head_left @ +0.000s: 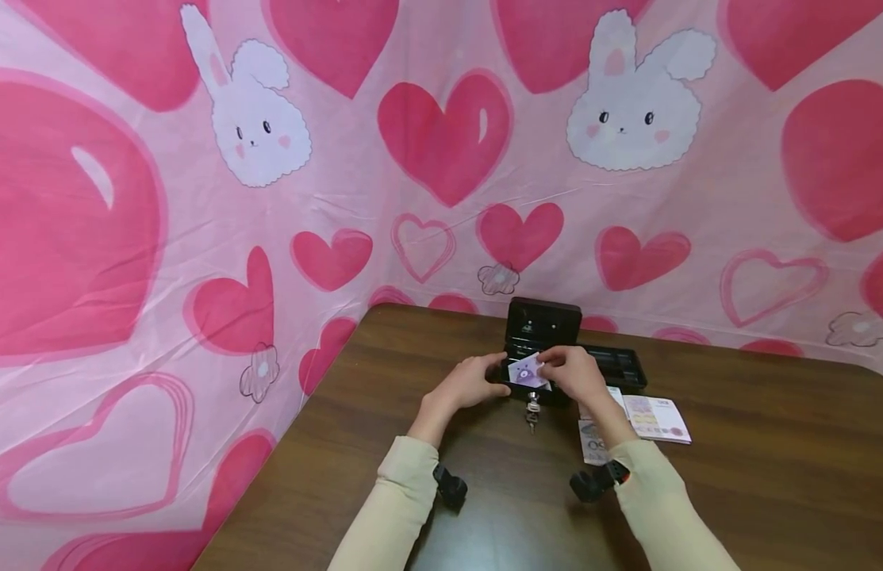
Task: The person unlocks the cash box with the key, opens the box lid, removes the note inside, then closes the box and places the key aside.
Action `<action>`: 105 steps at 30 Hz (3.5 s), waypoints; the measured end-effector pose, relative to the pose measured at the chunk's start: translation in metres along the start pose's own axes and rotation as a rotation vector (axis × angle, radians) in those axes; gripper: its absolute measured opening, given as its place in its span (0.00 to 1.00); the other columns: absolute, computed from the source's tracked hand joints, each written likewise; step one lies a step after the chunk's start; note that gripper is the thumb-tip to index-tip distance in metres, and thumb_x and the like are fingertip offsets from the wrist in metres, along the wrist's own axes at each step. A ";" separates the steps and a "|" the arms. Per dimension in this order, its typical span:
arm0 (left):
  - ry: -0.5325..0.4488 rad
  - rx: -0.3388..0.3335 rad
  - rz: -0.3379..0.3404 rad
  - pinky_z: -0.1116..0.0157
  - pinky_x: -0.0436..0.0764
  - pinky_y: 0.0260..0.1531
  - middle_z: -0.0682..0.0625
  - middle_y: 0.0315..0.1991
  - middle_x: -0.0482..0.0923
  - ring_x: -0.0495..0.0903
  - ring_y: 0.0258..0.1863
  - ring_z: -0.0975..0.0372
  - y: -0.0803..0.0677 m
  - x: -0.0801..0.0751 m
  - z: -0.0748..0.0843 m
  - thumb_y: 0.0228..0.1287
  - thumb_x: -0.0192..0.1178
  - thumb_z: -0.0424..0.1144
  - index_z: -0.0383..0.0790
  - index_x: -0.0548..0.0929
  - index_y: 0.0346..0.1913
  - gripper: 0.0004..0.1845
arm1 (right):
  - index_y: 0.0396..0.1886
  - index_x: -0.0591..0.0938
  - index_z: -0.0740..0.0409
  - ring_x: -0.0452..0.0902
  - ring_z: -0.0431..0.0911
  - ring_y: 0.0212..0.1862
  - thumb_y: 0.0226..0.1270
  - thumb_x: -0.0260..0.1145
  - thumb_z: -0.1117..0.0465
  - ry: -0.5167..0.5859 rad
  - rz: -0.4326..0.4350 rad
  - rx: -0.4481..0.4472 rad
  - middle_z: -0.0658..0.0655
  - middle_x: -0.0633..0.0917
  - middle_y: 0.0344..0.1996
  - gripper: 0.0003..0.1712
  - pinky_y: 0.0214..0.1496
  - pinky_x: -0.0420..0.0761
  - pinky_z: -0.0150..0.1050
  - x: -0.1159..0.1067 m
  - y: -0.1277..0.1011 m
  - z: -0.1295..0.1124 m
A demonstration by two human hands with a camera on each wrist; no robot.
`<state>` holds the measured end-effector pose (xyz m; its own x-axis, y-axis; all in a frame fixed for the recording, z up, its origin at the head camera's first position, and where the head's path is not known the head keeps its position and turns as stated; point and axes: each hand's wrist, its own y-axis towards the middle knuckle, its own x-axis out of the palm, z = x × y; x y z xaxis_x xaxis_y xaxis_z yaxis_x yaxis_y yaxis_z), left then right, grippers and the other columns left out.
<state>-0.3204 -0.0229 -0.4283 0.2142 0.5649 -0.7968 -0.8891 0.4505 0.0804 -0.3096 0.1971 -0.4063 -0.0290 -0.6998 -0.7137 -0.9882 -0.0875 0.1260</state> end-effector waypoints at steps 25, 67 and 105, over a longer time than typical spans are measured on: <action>0.030 0.018 -0.002 0.58 0.71 0.68 0.45 0.65 0.77 0.75 0.65 0.57 -0.002 -0.001 -0.003 0.63 0.67 0.49 0.47 0.69 0.73 0.36 | 0.59 0.79 0.65 0.86 0.42 0.29 0.66 0.68 0.64 0.347 0.068 -0.079 0.60 0.81 0.36 0.22 0.29 0.86 0.45 -0.037 -0.037 0.010; -0.027 0.000 -0.013 0.56 0.70 0.69 0.47 0.68 0.74 0.72 0.68 0.57 0.006 0.002 -0.009 0.64 0.66 0.49 0.50 0.67 0.74 0.36 | 0.66 0.70 0.67 0.81 0.44 0.31 0.68 0.66 0.64 0.357 0.000 -0.098 0.55 0.80 0.35 0.29 0.30 0.86 0.42 -0.078 -0.042 0.042; -0.049 -0.009 -0.016 0.54 0.71 0.68 0.47 0.69 0.73 0.72 0.68 0.56 0.003 0.003 -0.008 0.64 0.66 0.50 0.51 0.67 0.74 0.36 | 0.60 0.74 0.67 0.81 0.49 0.36 0.71 0.64 0.54 0.258 -0.148 0.058 0.57 0.84 0.38 0.26 0.36 0.84 0.43 -0.125 -0.073 0.071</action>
<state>-0.3257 -0.0255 -0.4350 0.2480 0.5909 -0.7677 -0.8888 0.4540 0.0623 -0.2450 0.3412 -0.3754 0.1478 -0.8401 -0.5219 -0.9860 -0.1667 -0.0110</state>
